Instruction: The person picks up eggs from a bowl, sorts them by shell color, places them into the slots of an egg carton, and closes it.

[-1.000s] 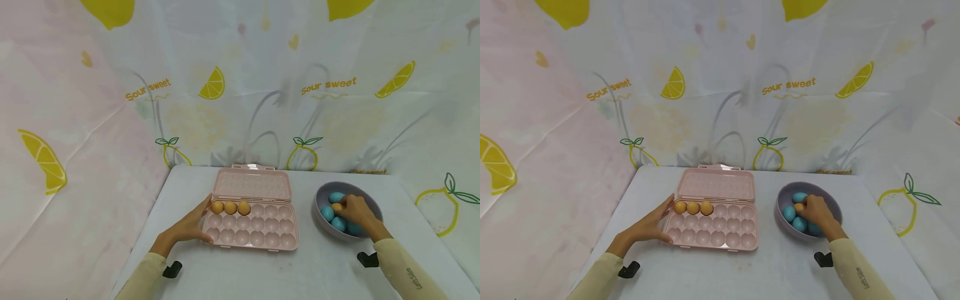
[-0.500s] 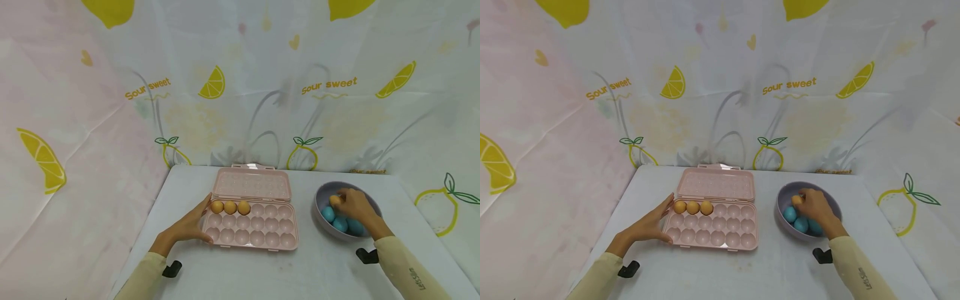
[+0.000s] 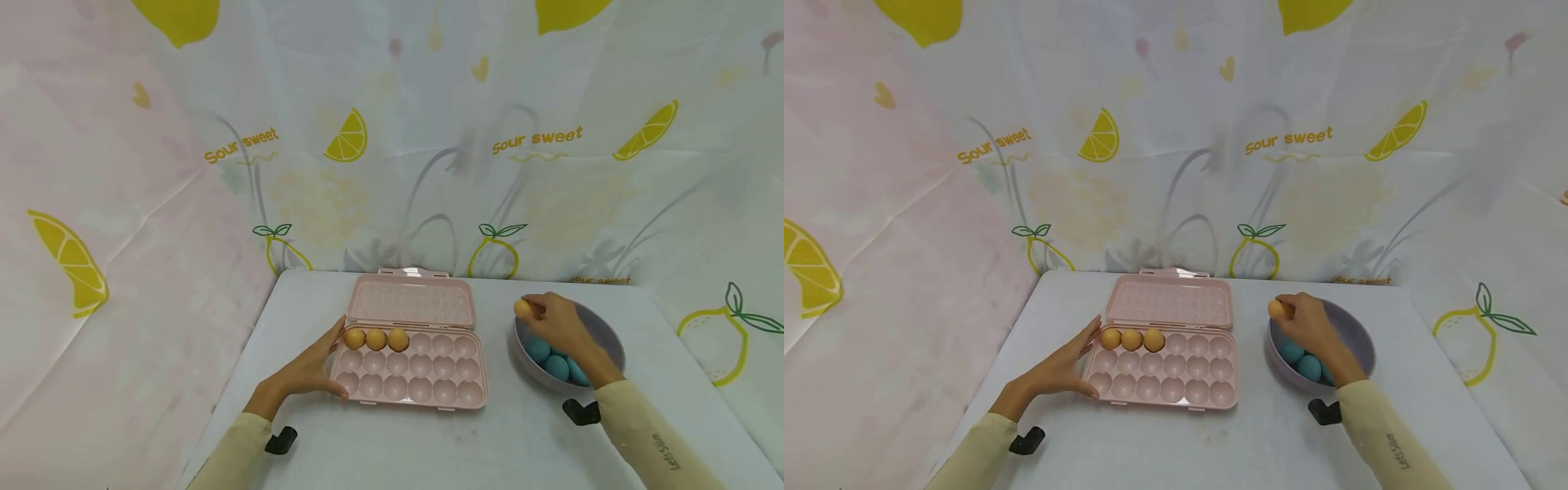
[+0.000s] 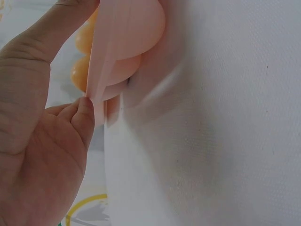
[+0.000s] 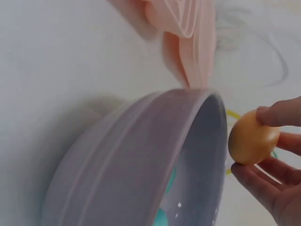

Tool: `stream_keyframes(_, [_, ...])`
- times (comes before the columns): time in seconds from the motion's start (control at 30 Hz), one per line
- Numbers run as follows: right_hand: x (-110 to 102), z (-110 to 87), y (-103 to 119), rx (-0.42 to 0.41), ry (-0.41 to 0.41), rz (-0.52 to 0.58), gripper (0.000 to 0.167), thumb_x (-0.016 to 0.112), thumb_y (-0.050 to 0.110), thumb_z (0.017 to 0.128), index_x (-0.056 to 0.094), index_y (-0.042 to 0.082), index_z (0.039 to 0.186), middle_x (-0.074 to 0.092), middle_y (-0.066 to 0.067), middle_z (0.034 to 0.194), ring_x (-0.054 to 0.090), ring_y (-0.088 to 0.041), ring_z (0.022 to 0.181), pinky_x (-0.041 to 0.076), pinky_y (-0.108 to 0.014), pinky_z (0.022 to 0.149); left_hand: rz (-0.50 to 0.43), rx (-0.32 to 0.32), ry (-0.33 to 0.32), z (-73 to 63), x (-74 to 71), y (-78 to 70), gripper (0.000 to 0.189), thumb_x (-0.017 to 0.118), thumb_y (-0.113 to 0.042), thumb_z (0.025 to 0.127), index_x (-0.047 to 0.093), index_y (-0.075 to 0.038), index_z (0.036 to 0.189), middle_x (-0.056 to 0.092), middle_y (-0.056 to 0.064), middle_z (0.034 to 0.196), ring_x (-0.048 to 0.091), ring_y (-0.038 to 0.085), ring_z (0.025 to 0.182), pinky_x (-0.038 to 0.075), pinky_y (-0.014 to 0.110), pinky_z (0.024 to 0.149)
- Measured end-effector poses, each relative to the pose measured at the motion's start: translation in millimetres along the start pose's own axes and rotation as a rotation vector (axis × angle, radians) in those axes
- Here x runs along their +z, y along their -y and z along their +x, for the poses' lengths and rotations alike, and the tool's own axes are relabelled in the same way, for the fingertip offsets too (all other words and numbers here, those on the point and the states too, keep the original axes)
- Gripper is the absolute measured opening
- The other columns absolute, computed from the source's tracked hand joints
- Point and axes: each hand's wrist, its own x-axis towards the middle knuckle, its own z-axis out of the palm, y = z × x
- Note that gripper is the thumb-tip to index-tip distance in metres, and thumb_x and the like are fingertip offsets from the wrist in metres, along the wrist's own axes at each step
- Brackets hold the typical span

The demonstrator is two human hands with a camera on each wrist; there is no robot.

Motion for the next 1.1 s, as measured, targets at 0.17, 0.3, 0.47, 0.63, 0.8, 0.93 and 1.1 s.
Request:
stream_keyframes(0.17, [10,10.2,13,-0.029,-0.033,0.046,0.036,0.07,0.004,0.083,0.062,-0.01,0.116,0.063,-0.024,0.105,0.064,-0.036,0.088,0.057,-0.048,0.073,0.005,-0.004,0.005,0.1,-0.4,0.3,0.147,0.095,-0.046,0.051,0.0,-0.013,0.158,0.007,0.007,0.163,0.024,0.02,0.145,0.031,0.036,0.113])
stream_keyframes(0.3, [19,18.9,26,-0.047,-0.042,0.08,0.038,0.071,0.003,0.083,0.06,-0.009,0.116,0.062,-0.023,0.106,0.064,-0.036,0.088,0.058,-0.048,0.074,0.001,-0.01,0.006,0.3,-0.6,0.3,0.147,0.095,-0.046,0.051,-0.001,-0.015,0.158,0.007,0.006,0.163,0.024,0.021,0.145,0.031,0.036,0.114])
stream_keyframes(0.47, [37,27.5,42,-0.116,-0.041,0.088,0.041,0.074,0.001,0.082,0.062,-0.007,0.121,0.061,-0.021,0.103,0.063,-0.033,0.087,0.06,-0.043,0.074,0.0,-0.009,0.012,0.6,-0.3,-0.3,0.146,0.095,-0.045,0.052,-0.001,-0.015,0.158,0.007,0.005,0.163,0.024,0.021,0.145,0.032,0.037,0.113])
stream_keyframes(0.63, [59,30.6,58,-0.177,-0.024,0.193,0.04,0.077,-0.004,0.078,0.064,-0.007,0.115,0.062,-0.019,0.103,0.064,-0.032,0.09,0.06,-0.04,0.074,0.0,-0.009,0.009,0.4,-0.9,-1.9,0.146,0.095,-0.044,0.052,-0.001,-0.014,0.158,0.006,0.006,0.163,0.023,0.022,0.145,0.032,0.037,0.113])
stream_keyframes(0.8, [82,33.0,71,-0.175,0.029,0.285,0.037,0.08,-0.004,0.075,0.065,-0.004,0.109,0.067,-0.015,0.101,0.066,-0.028,0.091,0.06,-0.036,0.075,0.001,-0.023,0.006,-0.2,-1.8,-3.2,0.145,0.096,-0.042,0.052,-0.001,-0.015,0.158,0.007,0.006,0.163,0.023,0.021,0.145,0.032,0.036,0.113])
stream_keyframes(0.93, [99,33.7,80,-0.143,0.082,0.327,0.031,0.079,-0.003,0.076,0.066,0.0,0.104,0.068,-0.01,0.098,0.067,-0.023,0.09,0.06,-0.032,0.076,-0.004,-0.022,0.01,-0.2,-1.9,-2.8,0.145,0.096,-0.041,0.053,-0.001,-0.016,0.158,0.007,0.006,0.163,0.023,0.021,0.145,0.032,0.037,0.113])
stream_keyframes(1.1, [117,32.1,86,-0.152,0.115,0.363,0.028,0.076,-0.005,0.077,0.067,0.001,0.103,0.068,-0.008,0.098,0.067,-0.021,0.091,0.059,-0.029,0.077,-0.013,-0.007,0.012,0.4,-1.5,-1.8,0.146,0.096,-0.041,0.052,-0.001,-0.015,0.158,0.007,0.006,0.163,0.023,0.022,0.146,0.031,0.036,0.113])
